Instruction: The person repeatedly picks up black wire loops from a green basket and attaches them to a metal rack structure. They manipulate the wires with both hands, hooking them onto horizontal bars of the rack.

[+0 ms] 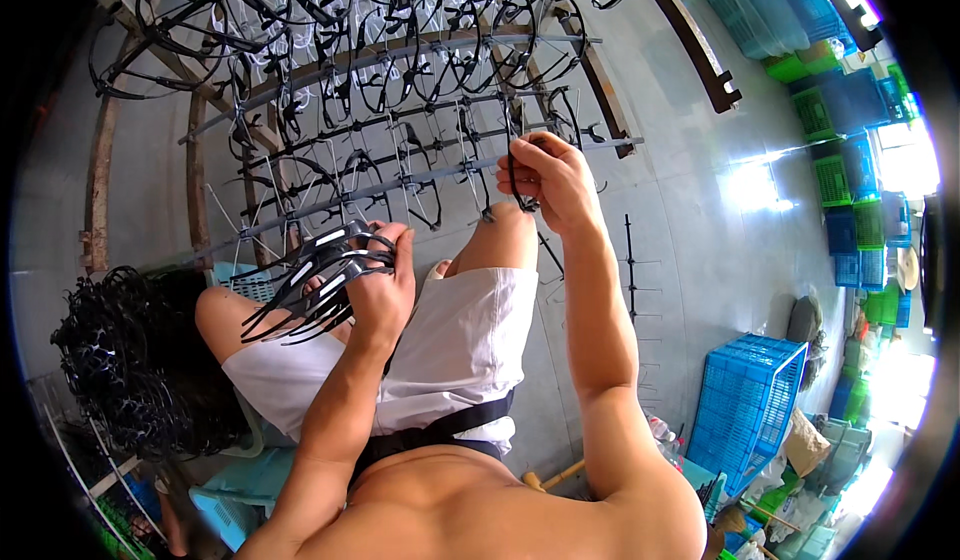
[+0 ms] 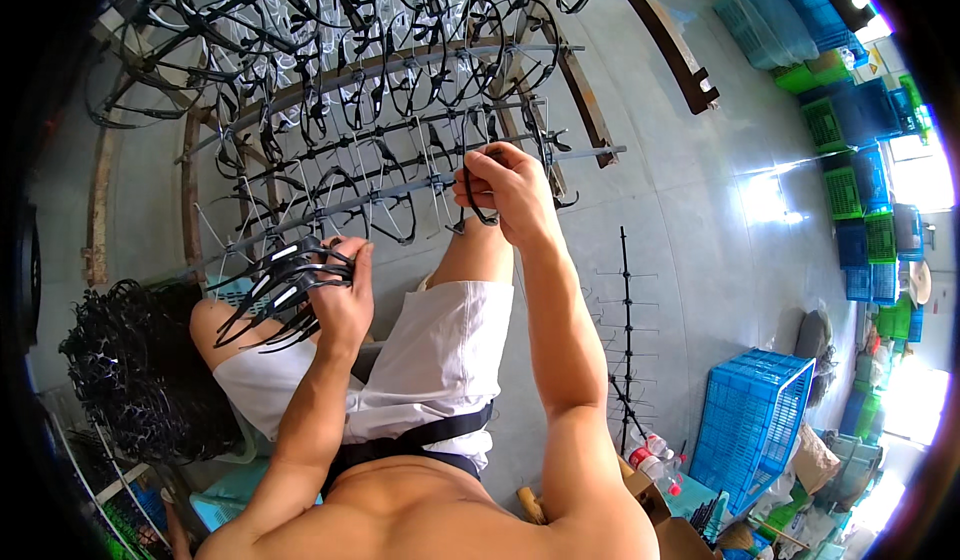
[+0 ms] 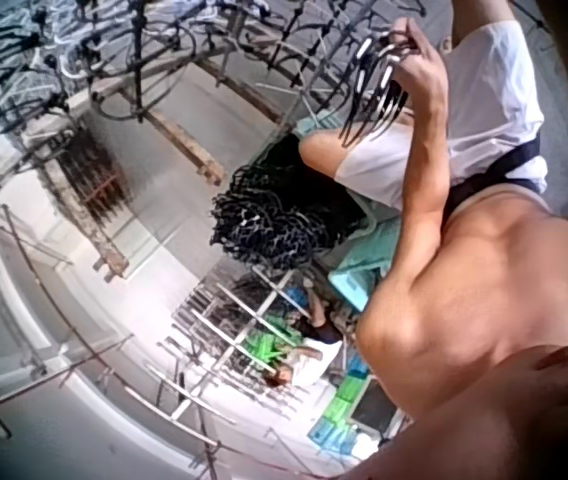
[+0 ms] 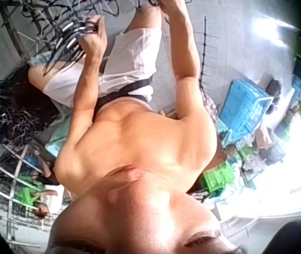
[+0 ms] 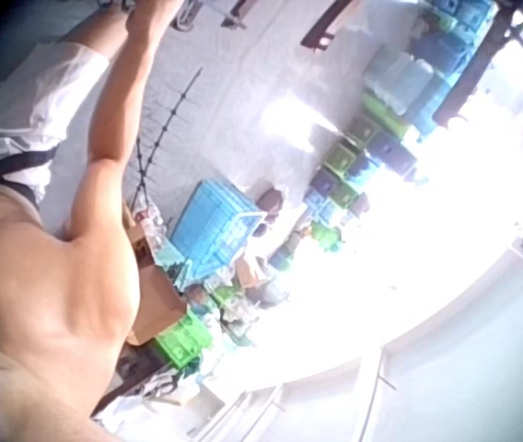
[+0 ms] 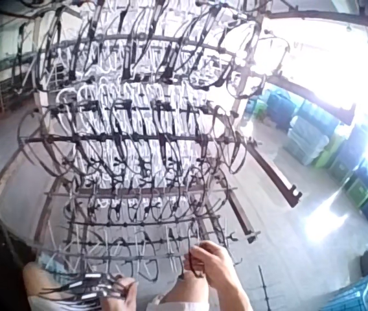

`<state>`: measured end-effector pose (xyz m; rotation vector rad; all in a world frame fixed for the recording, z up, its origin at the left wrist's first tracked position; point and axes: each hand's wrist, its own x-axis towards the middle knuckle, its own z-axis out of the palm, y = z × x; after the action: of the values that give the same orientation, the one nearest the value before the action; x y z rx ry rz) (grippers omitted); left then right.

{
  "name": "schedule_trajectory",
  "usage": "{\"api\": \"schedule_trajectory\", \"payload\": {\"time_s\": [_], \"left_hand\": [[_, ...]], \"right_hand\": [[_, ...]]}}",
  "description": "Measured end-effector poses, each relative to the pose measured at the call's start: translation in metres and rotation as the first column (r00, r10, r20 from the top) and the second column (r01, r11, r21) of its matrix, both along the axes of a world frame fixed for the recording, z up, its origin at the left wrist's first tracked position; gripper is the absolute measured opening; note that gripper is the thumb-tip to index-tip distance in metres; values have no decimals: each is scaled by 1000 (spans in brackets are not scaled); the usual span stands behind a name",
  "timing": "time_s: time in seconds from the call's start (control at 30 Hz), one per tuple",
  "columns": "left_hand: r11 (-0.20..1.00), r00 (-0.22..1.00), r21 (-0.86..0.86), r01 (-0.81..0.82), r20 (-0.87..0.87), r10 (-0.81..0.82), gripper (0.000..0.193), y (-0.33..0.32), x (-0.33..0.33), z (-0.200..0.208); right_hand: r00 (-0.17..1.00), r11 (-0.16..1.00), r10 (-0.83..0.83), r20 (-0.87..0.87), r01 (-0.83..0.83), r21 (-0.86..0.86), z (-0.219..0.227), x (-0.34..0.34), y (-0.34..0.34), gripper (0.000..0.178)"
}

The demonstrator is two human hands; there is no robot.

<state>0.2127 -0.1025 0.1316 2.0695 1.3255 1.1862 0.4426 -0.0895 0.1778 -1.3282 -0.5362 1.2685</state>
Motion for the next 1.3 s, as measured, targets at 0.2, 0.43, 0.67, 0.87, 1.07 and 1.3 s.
{"api": "schedule_trajectory", "payload": {"time_s": [0.2, 0.43, 0.67, 0.87, 1.07, 1.3], "left_hand": [[1000, 1000, 15, 12, -21, -12, 9, -3, -1, -4], [994, 995, -56, 98, 0, -99, 10, -5, -6, -3], [705, 574, -417, 573, 819, 17, 42, -50, -42, 40], [641, 619, -348, 684, 742, -257, 55, -44, -58, 52], [656, 630, -279, 702, 672, -389, 48, -45, -62, 43], [849, 649, -112, 516, 699, -301, 38, -60, -58, 23]], "right_hand": [[1000, 1000, -21, 4, 21, 13, 1, 0, 6, 19], [910, 1000, 26, 415, -22, -16, 1, 1, 10, 32], [469, 857, 81, 879, -483, 179, 40, -90, -69, 33], [861, 820, 505, -58, -458, 344, -1, -130, -85, 40], [696, 858, 513, -502, -412, 306, -17, -128, -85, 29], [788, 954, 246, -564, -93, 285, -6, -108, -87, 9]]}}
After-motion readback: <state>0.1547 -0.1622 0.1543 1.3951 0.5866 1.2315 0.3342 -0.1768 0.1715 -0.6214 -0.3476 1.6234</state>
